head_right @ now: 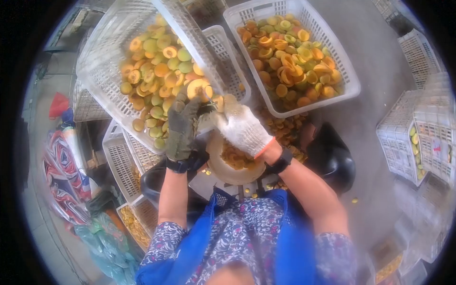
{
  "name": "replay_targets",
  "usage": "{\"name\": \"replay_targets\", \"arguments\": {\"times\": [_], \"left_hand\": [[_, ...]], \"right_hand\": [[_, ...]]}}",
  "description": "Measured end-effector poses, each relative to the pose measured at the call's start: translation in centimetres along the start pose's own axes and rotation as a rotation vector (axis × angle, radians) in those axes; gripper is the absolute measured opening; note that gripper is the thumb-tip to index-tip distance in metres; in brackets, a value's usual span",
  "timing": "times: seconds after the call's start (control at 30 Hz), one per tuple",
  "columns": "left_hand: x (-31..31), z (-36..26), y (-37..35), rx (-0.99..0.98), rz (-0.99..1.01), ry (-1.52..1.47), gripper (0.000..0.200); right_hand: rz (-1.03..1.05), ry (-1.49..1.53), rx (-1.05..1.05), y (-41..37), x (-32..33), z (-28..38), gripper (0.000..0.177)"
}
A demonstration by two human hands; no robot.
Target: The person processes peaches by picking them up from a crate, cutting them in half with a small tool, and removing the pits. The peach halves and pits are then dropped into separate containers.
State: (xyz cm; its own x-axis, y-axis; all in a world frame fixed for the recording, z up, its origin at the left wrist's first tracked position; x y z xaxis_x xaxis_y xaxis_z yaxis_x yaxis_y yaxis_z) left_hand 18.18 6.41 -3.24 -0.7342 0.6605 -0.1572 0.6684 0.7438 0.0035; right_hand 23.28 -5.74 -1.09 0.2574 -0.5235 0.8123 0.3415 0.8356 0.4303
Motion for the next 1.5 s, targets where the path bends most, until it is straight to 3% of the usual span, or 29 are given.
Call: {"name": "replay_targets", "arguments": {"times": [0.07, 0.23, 0.33, 0.4, 0.5, 0.53, 0.6, 0.63, 0.7, 0.73, 0.8, 0.83, 0.9, 1.03, 1.1, 1.17, 1.2, 1.23, 1.27, 1.33, 1.37, 1.47, 1.5], "left_hand": [[-0.5, -0.1, -0.7, -0.021, -0.023, 0.131, 0.038], [-1.6, 0.0, -1.6, -0.068, -0.103, 0.068, 0.037], [-1.3, 0.0, -1.6, -0.113, -0.094, 0.243, 0.038], [-1.7, -1.3, -1.5, -0.267, -0.004, 0.436, 0.039], [-1.5, -0.7, -1.4, -0.244, 0.073, 0.536, 0.04], [-1.6, -1.0, -1.4, -0.246, 0.071, 0.537, 0.04], [-2.3, -0.7, -1.6, -0.15, 0.064, 0.019, 0.041], [-2.2, -0.6, -1.7, -0.147, 0.058, 0.023, 0.041], [-1.7, 2.2, -1.7, 0.066, -0.086, -0.332, 0.046], [-1.5, 2.5, -1.7, 0.066, -0.09, -0.332, 0.046], [-1.2, 0.6, -1.3, -0.141, -0.039, -0.007, 0.046], [-1.8, 1.5, -1.8, 0.054, -0.112, -0.261, 0.045], [-1.8, 1.7, -1.9, 0.053, -0.081, -0.294, 0.045], [-2.1, 1.9, -1.5, -0.048, 0.128, -0.358, 0.049], [-2.6, 1.5, -1.9, -0.148, 0.337, -0.264, 0.05], [-1.7, 2.5, -3.3, -0.099, 0.365, -0.186, 0.051], [-1.4, 3.4, -4.5, -0.05, 0.388, -0.109, 0.051], [0.3, 5.4, -5.9, 0.042, 0.246, -0.134, 0.053], [1.0, 5.9, -6.8, 0.041, 0.245, -0.129, 0.053], [4.8, 8.2, -8.1, 0.236, -0.043, -0.322, 0.05], [6.3, 8.8, -8.2, 0.276, -0.158, -0.407, 0.047], [6.1, 3.7, -4.6, 0.229, -0.324, -0.303, 0.042], [4.0, 0.7, -3.5, 0.23, -0.321, -0.304, 0.042]], "right_hand": [[-0.028, -0.06, -0.031, 0.0, 0.1, -0.1, 0.024], [0.024, -0.098, -0.085, -0.2, -0.4, -0.6, 0.02], [0.074, -0.057, -0.078, -0.4, -0.9, -0.5, 0.016], [0.084, -0.053, -0.047, -0.7, -0.9, -0.3, 0.015], [0.178, 0.118, -0.111, -0.4, -1.2, -0.9, 0.017], [0.228, 0.289, -0.223, -0.3, -1.5, -1.8, 0.019], [0.281, 0.464, -0.328, -0.2, -2.0, -2.3, 0.021], [0.329, 0.567, -0.403, -0.3, -2.4, -2.3, 0.025], [0.381, 0.671, -0.475, -0.6, -3.3, -2.2, 0.028], [0.383, 0.746, -0.492, -0.7, -3.8, -2.3, 0.03], [0.388, 0.822, -0.515, -0.6, -4.0, -2.5, 0.032], [0.542, 0.875, -0.579, -1.0, -4.9, -2.4, 0.035], [0.794, 0.918, -0.691, -2.4, -6.5, -2.1, 0.038], [1.011, 1.18, -0.744, -3.1, -5.7, -0.8, 0.036], [1.077, 1.089, -0.681, -4.3, -8.1, -0.3, 0.034], [1.174, 0.79, -0.516, -5.1, -8.5, 0.1, 0.026], [1.172, 0.788, -0.515, -6.2, -9.4, -0.2, 0.026], [1.082, 0.639, -0.141, -7.3, -10.0, 1.0, 0.026], [0.965, 0.485, 0.219, -8.5, -9.6, 2.9, 0.026], [1.208, 0.174, -0.048, -9.4, -8.9, 1.9, 0.026], [1.193, 0.146, -0.272, -10.3, -9.8, -0.1, 0.026], [1.172, 0.154, -0.37, -8.5, -8.1, -0.8, 0.026], [1.056, 0.247, -0.362, -7.5, -7.5, -0.6, 0.027]]}}
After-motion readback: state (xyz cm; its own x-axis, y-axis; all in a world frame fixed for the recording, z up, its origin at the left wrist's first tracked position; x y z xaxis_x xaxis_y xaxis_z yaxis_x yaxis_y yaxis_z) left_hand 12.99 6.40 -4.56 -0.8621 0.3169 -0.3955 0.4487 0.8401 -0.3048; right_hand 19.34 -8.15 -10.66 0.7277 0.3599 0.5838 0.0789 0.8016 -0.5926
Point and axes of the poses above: each hand's wrist, its own y-axis towards the middle knuckle, its own x-axis out of the back of the hand, z = x × y, the point moved 10 cm from there along y, towards the middle knuckle, and after that the axes turned 13 degrees about -x, right-handed, at the moved point
